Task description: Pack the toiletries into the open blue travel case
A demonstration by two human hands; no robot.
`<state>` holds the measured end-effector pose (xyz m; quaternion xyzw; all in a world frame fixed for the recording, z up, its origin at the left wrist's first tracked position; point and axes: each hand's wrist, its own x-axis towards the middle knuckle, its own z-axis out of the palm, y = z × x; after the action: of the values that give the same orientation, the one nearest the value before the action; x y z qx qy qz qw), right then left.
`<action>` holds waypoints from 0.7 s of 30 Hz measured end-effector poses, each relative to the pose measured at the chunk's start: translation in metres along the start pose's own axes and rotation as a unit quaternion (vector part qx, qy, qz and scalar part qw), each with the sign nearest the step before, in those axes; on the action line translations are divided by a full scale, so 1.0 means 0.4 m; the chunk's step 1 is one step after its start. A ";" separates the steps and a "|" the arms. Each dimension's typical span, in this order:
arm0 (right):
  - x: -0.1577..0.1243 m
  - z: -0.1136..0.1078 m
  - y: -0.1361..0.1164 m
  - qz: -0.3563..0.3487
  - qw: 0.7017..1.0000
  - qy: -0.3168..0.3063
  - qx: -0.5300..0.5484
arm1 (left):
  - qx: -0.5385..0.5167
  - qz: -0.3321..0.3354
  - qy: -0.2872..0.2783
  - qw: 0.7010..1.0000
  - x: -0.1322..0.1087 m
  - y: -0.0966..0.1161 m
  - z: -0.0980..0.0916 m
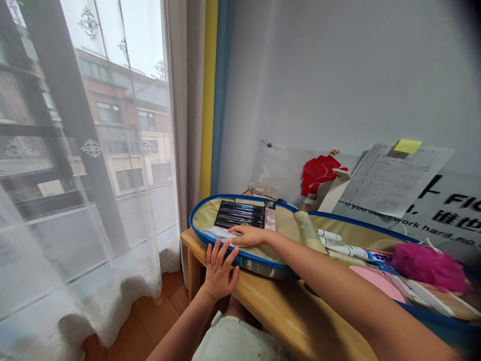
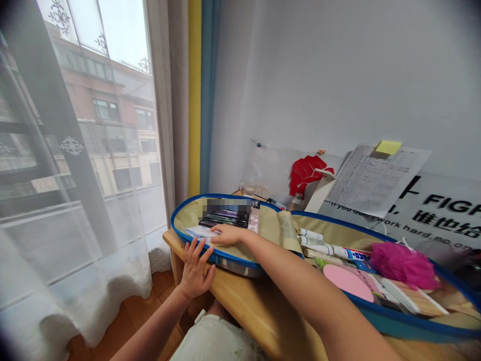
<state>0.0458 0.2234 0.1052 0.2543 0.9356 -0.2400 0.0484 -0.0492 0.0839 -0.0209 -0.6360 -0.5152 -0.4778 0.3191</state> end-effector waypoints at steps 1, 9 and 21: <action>0.003 0.001 0.000 0.001 1.000 -0.001 -0.005 | -0.001 -0.002 0.001 1.000 -0.001 0.000 0.001; 0.004 -0.002 0.011 -0.013 1.000 -0.001 -0.019 | -0.003 -0.003 0.002 1.000 -0.004 -0.002 0.002; -0.106 -0.119 0.061 0.039 0.989 0.135 -0.050 | -0.001 0.002 0.001 1.000 -0.004 -0.008 0.001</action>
<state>0.0962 0.2451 0.1460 0.3182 0.9337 -0.1542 -0.0562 -0.0520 0.0847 -0.0227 -0.6368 -0.5135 -0.4780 0.3197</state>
